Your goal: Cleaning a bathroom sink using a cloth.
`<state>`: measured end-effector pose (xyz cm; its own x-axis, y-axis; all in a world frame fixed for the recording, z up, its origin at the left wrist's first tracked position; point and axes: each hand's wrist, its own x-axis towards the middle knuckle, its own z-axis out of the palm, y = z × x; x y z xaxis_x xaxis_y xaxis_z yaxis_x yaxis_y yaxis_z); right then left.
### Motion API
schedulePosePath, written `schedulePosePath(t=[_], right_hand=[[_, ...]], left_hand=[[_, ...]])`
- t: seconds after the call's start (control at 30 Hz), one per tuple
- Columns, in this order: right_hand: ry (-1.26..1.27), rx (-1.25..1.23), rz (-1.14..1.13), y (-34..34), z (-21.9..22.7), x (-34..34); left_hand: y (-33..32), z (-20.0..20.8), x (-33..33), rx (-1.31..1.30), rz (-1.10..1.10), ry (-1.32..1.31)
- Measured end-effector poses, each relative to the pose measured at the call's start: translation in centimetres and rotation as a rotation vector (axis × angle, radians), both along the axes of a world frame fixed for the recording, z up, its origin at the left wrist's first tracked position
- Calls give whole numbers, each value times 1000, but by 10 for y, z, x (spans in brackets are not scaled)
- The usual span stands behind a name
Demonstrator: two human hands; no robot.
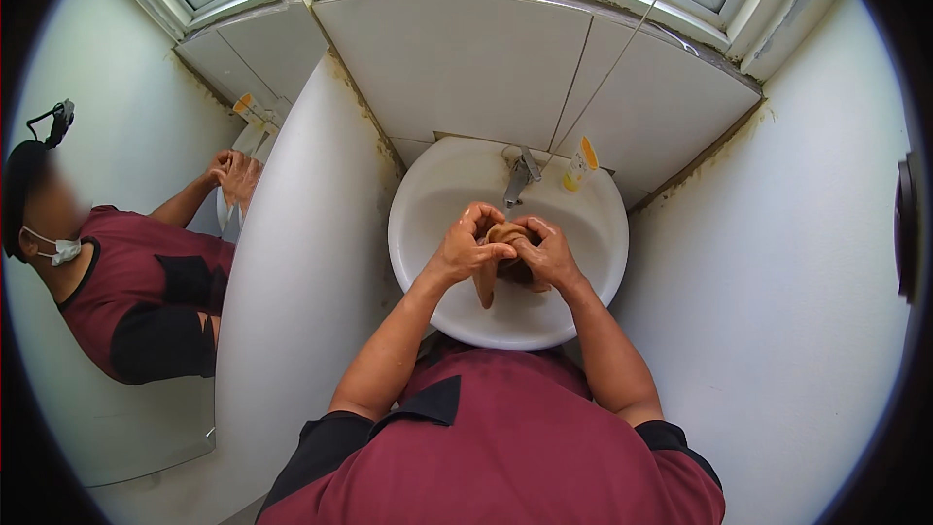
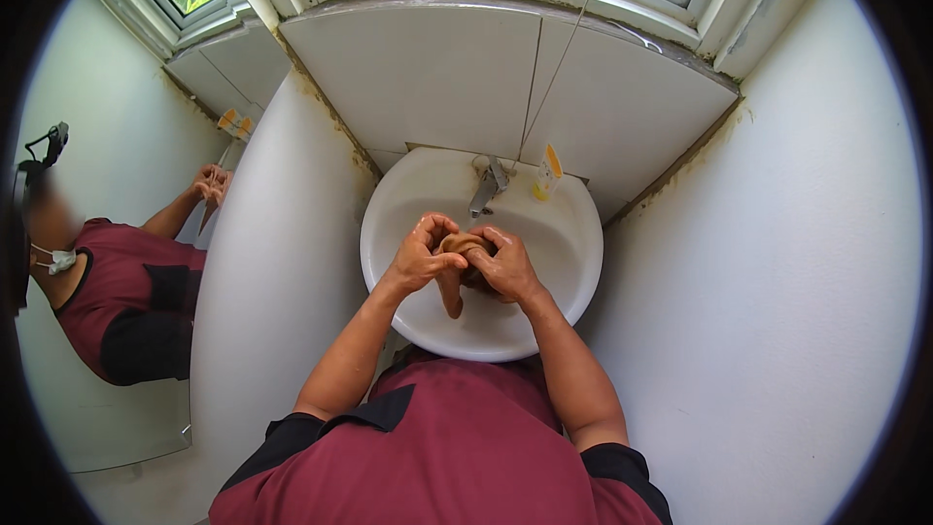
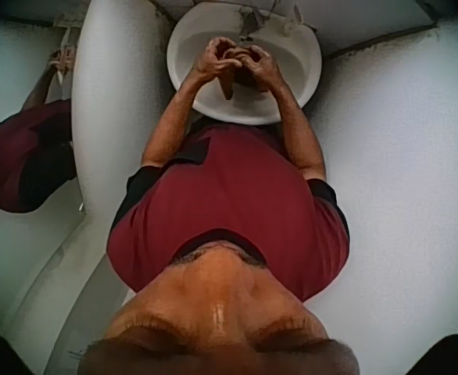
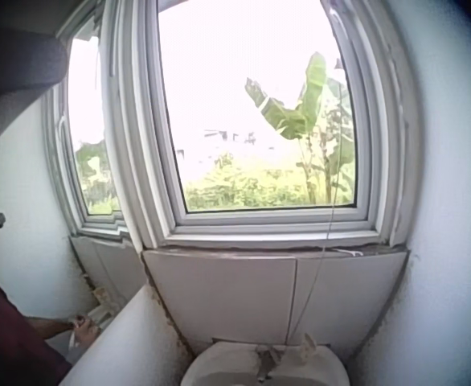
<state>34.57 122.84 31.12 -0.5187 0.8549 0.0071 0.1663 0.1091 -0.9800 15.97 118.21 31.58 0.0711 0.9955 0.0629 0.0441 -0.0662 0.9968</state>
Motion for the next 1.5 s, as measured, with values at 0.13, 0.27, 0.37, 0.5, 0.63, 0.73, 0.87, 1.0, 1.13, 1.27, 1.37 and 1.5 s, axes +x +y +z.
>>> schedulePosePath(t=[0.13, 0.27, 0.37, 0.5, 0.63, 0.73, 0.87, 1.0, 1.13, 1.27, 1.37, 1.5], right_hand=[[144, -79, -17, -2, 24, 0], [331, -243, 34, -3, 29, 7], [444, -317, 94, 2, 14, 18], [297, -376, -29, 9, -22, 29], [-191, -289, -99, 4, -53, 31], [-289, -224, 223, -5, -73, 18], [-462, -230, 209, 11, -101, 5], [-209, -302, -327, 27, -123, -5], [-59, -138, -475, 11, -116, -33], [-62, 101, -350, -32, -86, -58], [-239, 187, -205, -34, -78, -67], [-465, 82, -558, 2, -88, -52]], left_hand=[[0, -17, 1, 63, 89, 443], [-10, -64, -2, -65, 22, 499], [-15, -98, -7, -169, 103, 216], [-17, -110, -40, -309, 296, -183], [-14, -99, -57, -332, 398, -243], [-6, -92, -47, -321, 329, -312], [6, -86, -33, -281, 186, -334], [19, -92, -30, -485, 246, -280], [34, -120, -10, -493, 246, -520], [47, -140, 4, -540, 458, -612], [51, -132, 20, -710, 450, -383], [30, -110, 46, -883, 346, -763]])
